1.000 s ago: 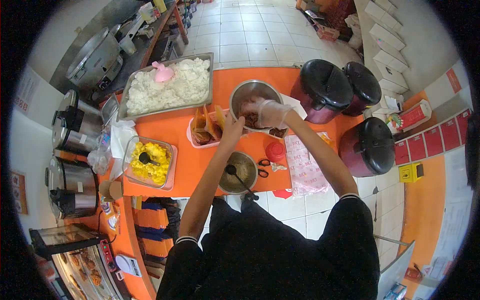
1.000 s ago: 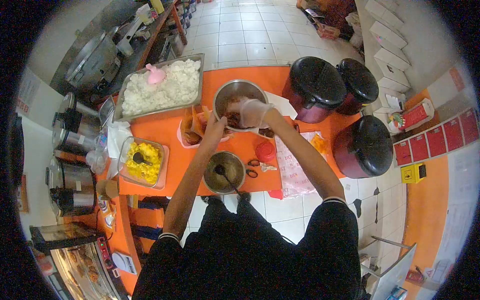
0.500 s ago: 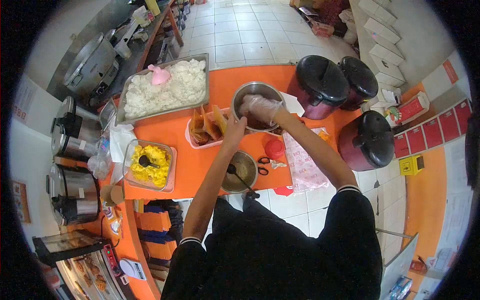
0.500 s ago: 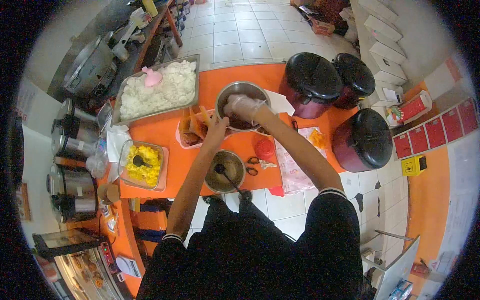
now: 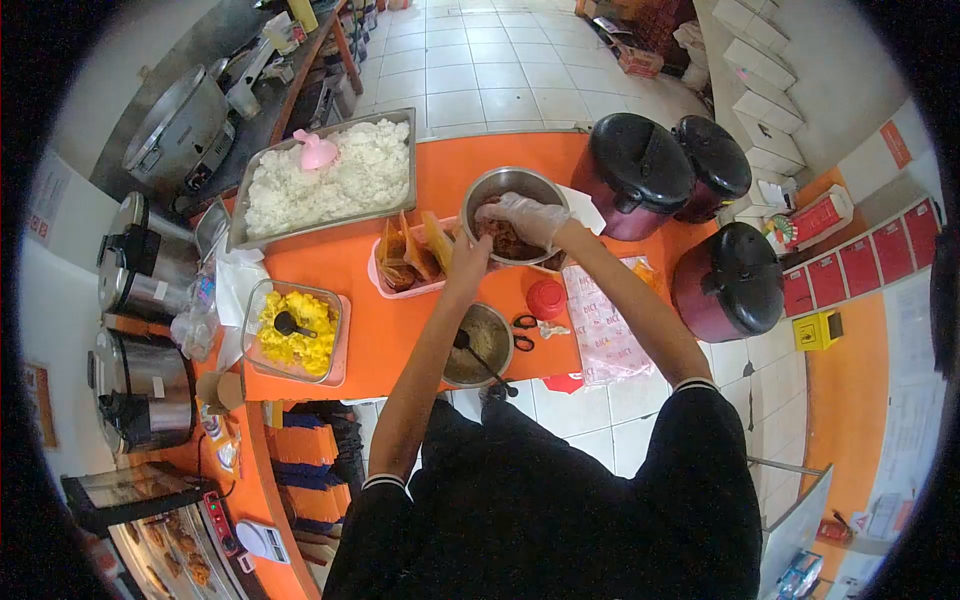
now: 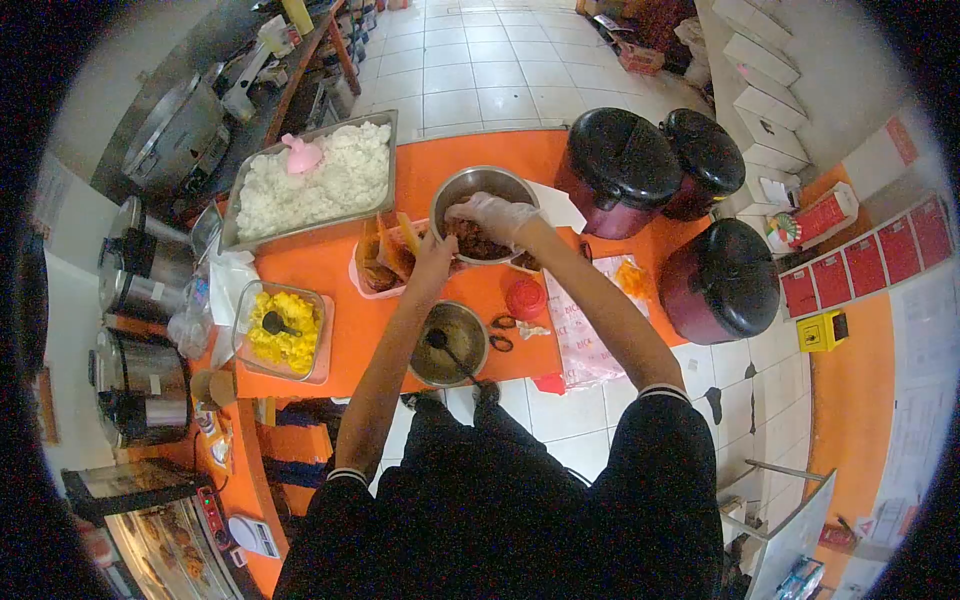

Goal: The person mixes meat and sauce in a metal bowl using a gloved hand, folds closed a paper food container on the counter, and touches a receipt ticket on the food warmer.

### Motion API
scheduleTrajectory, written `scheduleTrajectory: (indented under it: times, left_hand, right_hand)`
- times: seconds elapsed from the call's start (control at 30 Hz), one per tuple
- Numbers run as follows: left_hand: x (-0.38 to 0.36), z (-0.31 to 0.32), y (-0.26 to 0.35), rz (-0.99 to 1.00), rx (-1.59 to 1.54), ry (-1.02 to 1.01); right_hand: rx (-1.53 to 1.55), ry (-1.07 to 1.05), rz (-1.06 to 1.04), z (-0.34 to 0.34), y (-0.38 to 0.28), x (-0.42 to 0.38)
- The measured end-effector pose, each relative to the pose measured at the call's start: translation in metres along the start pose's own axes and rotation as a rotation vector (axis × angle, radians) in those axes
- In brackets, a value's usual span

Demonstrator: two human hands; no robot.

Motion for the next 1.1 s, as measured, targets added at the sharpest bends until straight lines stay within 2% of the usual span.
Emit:
scheduleTrajectory:
  times: [0.1,0.13,0.17,0.23,0.3,0.37,0.4,0.47,0.6,0.63,0.7,0.73,0.8,0.83,0.9,0.93,0.97,1.03,1.1]
  left_hand:
    - [0.001,-0.007,0.007,-0.022,0.005,-0.049]
    - [0.001,-0.009,0.002,-0.028,0.005,-0.046]
    - [0.004,-0.01,-0.003,0.0,0.029,-0.044]
    - [0.011,-0.009,-0.008,0.035,0.057,-0.054]
    - [0.013,-0.007,-0.016,-0.038,0.037,-0.003]
    - [0.008,-0.001,-0.007,-0.008,0.05,0.012]
    - [0.006,0.0,-0.004,0.023,0.061,0.026]
    - [0.01,-0.004,-0.009,-0.018,0.047,0.019]
    - [0.014,-0.004,-0.013,-0.02,-0.035,0.032]
    - [0.018,-0.007,-0.015,-0.015,-0.039,0.04]
    - [0.02,-0.012,-0.017,0.041,-0.029,0.011]
    - [0.019,-0.015,-0.014,0.039,-0.03,0.012]
    - [0.019,-0.019,-0.012,-0.119,0.054,0.016]
    - [0.02,-0.019,-0.011,-0.118,0.053,0.012]
    - [0.021,-0.02,-0.008,-0.038,0.009,0.021]
    - [0.018,-0.02,-0.006,-0.038,0.008,0.024]
    - [0.016,-0.019,-0.003,-0.028,-0.008,0.004]
    - [0.018,-0.014,-0.006,-0.018,-0.018,-0.028]
    - [0.024,-0.013,-0.015,-0.001,0.013,0.092]
  right_hand:
    - [0.177,0.088,-0.105,-0.018,0.006,-0.009]
    - [0.212,0.018,-0.004,-0.019,0.006,-0.008]
    - [0.217,0.022,-0.002,-0.015,-0.001,-0.006]
    - [0.208,-0.099,0.186,0.006,-0.004,0.002]
    - [0.102,-0.013,0.081,0.046,0.021,0.024]
    - [-0.093,0.061,0.031,0.059,0.024,0.035]
    - [-0.092,0.058,0.025,0.059,0.024,0.036]
    - [0.135,0.095,-0.039,0.056,0.028,0.034]
    - [-0.069,-0.002,-0.184,0.05,0.056,0.05]
    - [0.183,-0.068,0.014,0.025,0.051,0.042]
    - [0.435,-0.137,0.215,0.007,0.051,0.034]
    - [0.377,-0.102,0.08,-0.001,0.048,0.035]
    - [0.251,-0.024,-0.236,-0.009,0.042,0.034]
    - [0.249,-0.023,-0.233,-0.021,0.031,0.028]
    - [0.168,-0.113,-0.107,-0.038,0.012,0.018]
    - [0.168,-0.115,-0.11,-0.032,0.004,0.015]
    - [0.056,-0.144,0.064,-0.024,0.002,0.012]
    - [-0.053,-0.163,0.248,-0.01,0.006,0.014]
    - [0.146,-0.034,0.148,0.017,0.015,0.031]
Point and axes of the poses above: each hand's wrist, its own x-axis towards the middle knuckle, its own z-axis out of the palm, y = z × x, the point moved 4 cm from there along x, towards the middle knuckle, and after that the axes turned 5 degrees about -y, right-handed, at the moved point
